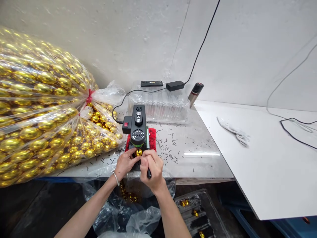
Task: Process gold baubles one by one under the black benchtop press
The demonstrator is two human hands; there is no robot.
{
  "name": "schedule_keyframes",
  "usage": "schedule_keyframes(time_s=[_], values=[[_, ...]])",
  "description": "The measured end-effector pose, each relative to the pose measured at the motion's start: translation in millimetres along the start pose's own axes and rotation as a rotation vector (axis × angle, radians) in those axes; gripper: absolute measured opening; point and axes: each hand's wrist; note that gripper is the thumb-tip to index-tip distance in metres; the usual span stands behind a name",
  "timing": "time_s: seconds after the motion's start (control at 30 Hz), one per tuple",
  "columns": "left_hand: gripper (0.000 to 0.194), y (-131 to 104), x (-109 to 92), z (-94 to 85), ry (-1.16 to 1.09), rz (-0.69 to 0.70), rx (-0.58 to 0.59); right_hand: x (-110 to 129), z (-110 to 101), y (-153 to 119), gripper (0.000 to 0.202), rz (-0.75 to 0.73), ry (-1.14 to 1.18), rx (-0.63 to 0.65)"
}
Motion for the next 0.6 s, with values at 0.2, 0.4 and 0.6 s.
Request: schedule_keyframes(time_s=[0.2,0.4,0.6], values=[[0.037,-2,2,2.3,0.010,0.019,-0.038,-13,8,-17,0.023,-0.044,-0.025,0.012],[0.032,-2,0,1.0,-0.092,-0.021,-0.006,-23,20,-29,0.030,-0.066,-0.039,-0.072],[0.028,-2,0,0.7,-0.109,-0.034,-0.011,-32,27,-39,0.028,-0.136,-0.095,-0.048]])
Point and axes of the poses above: each hand's wrist, its own y-axis towards the middle knuckle, its own z-axis out of the palm, x = y × z, and after that the axes turned 8 degrees about -y, right-handed
